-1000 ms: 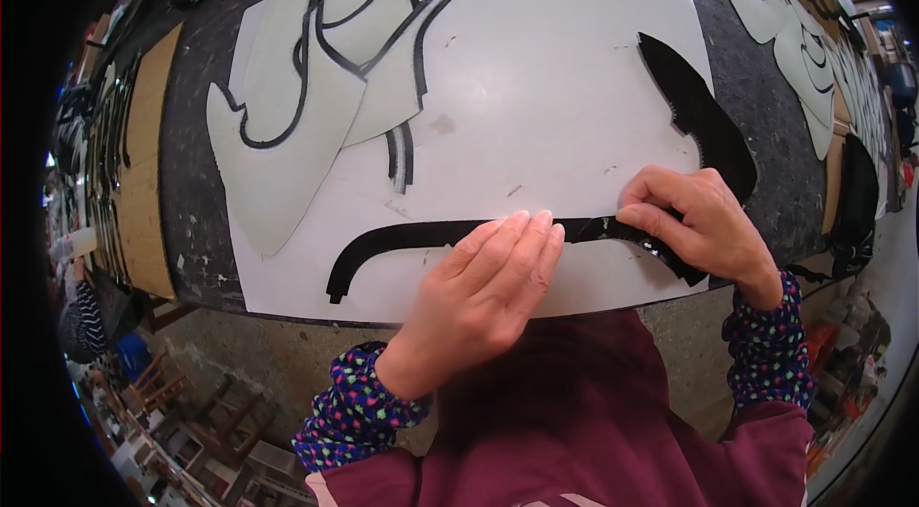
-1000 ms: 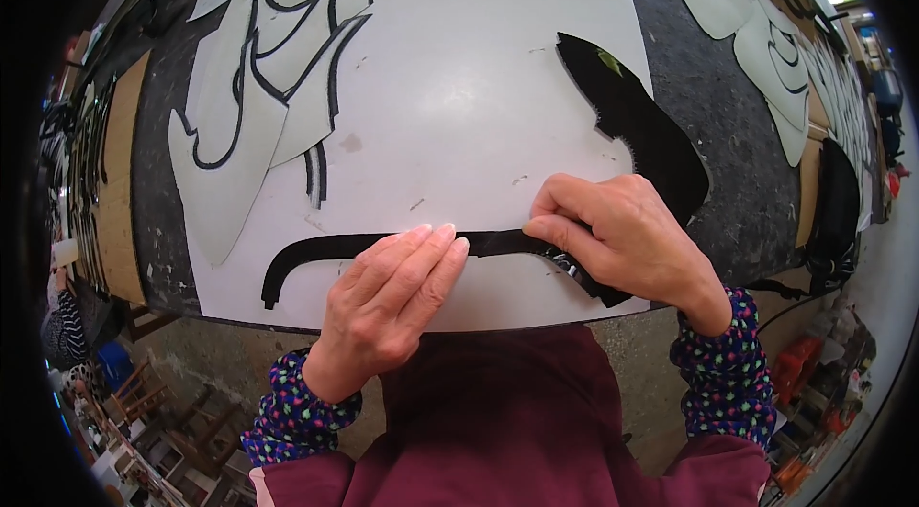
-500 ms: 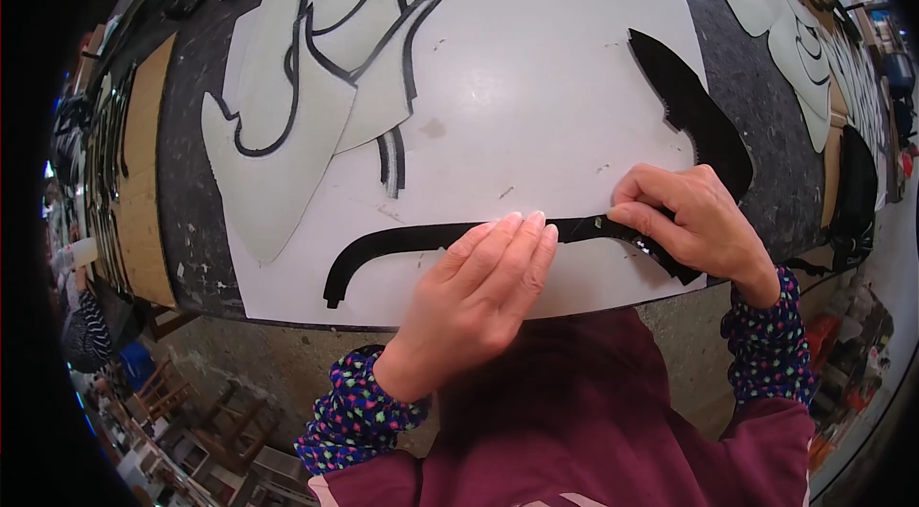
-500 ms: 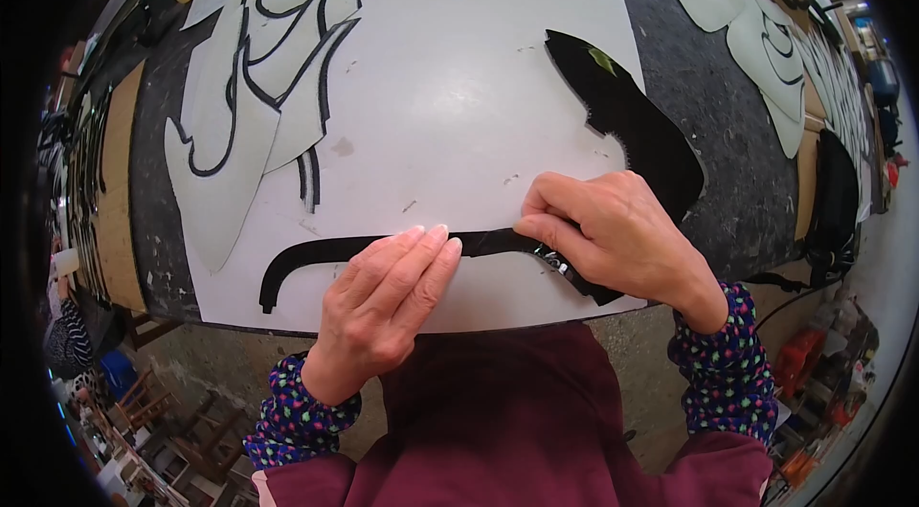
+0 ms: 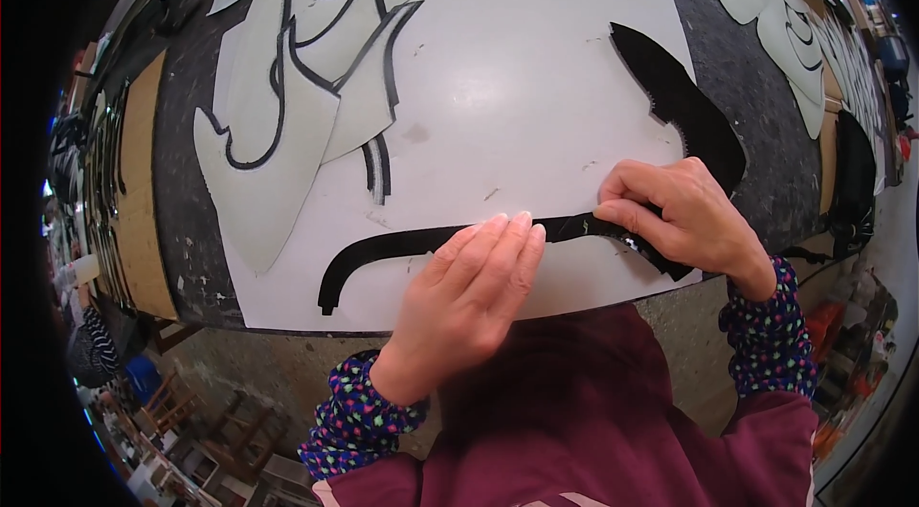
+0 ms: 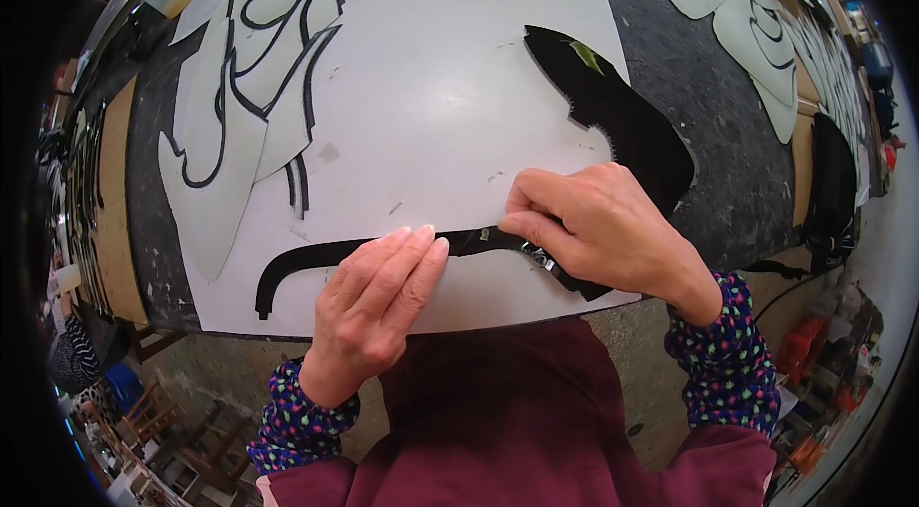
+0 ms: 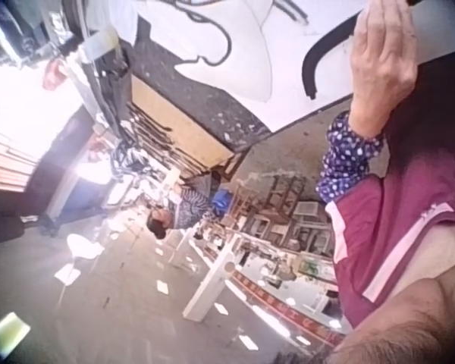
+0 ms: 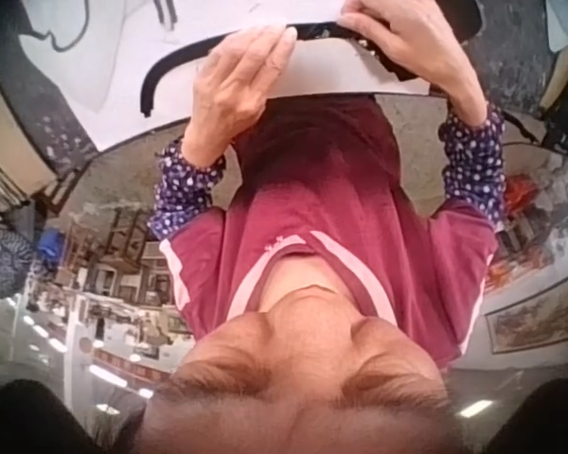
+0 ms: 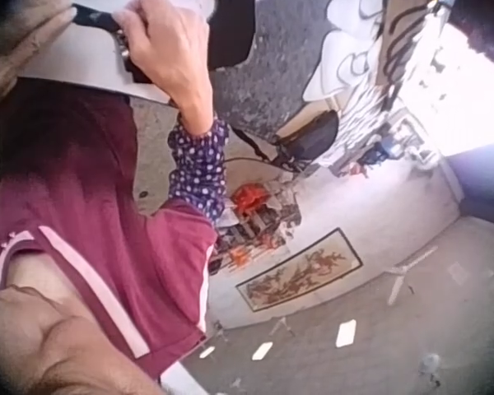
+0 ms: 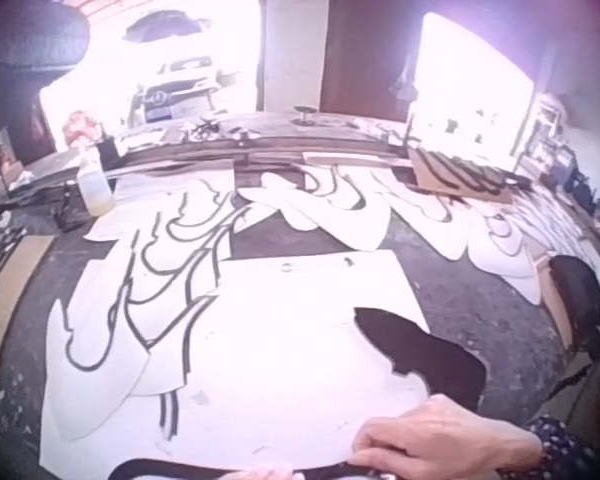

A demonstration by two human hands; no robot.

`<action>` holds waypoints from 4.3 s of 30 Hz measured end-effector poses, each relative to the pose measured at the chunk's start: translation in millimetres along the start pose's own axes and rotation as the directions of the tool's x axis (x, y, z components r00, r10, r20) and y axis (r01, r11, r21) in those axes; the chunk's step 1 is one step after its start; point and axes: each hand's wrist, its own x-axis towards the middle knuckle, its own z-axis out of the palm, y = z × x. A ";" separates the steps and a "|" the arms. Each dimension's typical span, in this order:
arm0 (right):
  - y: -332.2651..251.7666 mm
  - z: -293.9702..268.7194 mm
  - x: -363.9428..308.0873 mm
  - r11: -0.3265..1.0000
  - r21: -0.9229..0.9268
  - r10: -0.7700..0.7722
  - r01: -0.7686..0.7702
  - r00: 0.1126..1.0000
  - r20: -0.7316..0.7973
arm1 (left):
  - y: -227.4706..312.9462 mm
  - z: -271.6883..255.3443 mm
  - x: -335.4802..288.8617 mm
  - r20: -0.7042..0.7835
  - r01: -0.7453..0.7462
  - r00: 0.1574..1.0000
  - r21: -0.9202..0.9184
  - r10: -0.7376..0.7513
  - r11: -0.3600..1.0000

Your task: Matching and aligning black leather shoe components onto white templates on a manufacturing workbench.

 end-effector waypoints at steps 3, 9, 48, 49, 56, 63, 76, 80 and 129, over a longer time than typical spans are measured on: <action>-0.2 -0.3 0.3 1.000 0.007 -0.012 0.012 1.000 -0.011 | -1.9 -1.7 -1.8 0.016 -0.016 1.000 0.000 0.016 1.000; 3.5 0.7 0.0 0.999 0.016 -0.031 0.031 1.000 0.002 | -0.5 -0.7 -1.5 0.041 -0.015 0.999 0.026 0.014 1.000; 3.5 1.7 -1.6 0.998 -0.043 -0.046 0.047 0.999 0.026 | 9.3 5.3 -0.8 0.095 -0.041 0.995 0.267 0.016 0.963; 3.6 1.9 -1.9 0.998 -0.048 -0.049 0.050 0.998 0.026 | 9.6 5.5 -1.0 0.100 -0.039 0.995 0.273 0.012 0.961; 3.6 3.4 -2.2 0.996 -0.063 -0.063 0.065 0.997 0.033 | 10.5 5.6 -1.8 0.104 -0.023 0.995 0.266 -0.005 0.964; 4.0 3.8 -6.9 0.982 -0.154 -0.104 0.105 0.994 0.017 | 9.8 7.4 1.4 0.091 -0.012 0.996 0.225 -0.009 0.974; 28.7 39.1 -44.5 0.868 -0.481 -0.297 0.123 0.906 -0.303 | 15.3 2.2 -3.7 0.071 0.097 0.991 0.182 -0.111 0.979; 22.2 35.7 -42.7 0.857 -0.504 -0.281 0.111 0.920 -0.275 | 5.7 -3.3 -12.0 0.010 0.157 0.987 0.169 -0.161 0.973; -27.7 89.9 70.1 0.739 -0.632 -0.342 -0.233 0.679 -0.650 | 2.9 -1.4 -33.4 -0.128 0.150 0.982 0.096 -0.137 0.984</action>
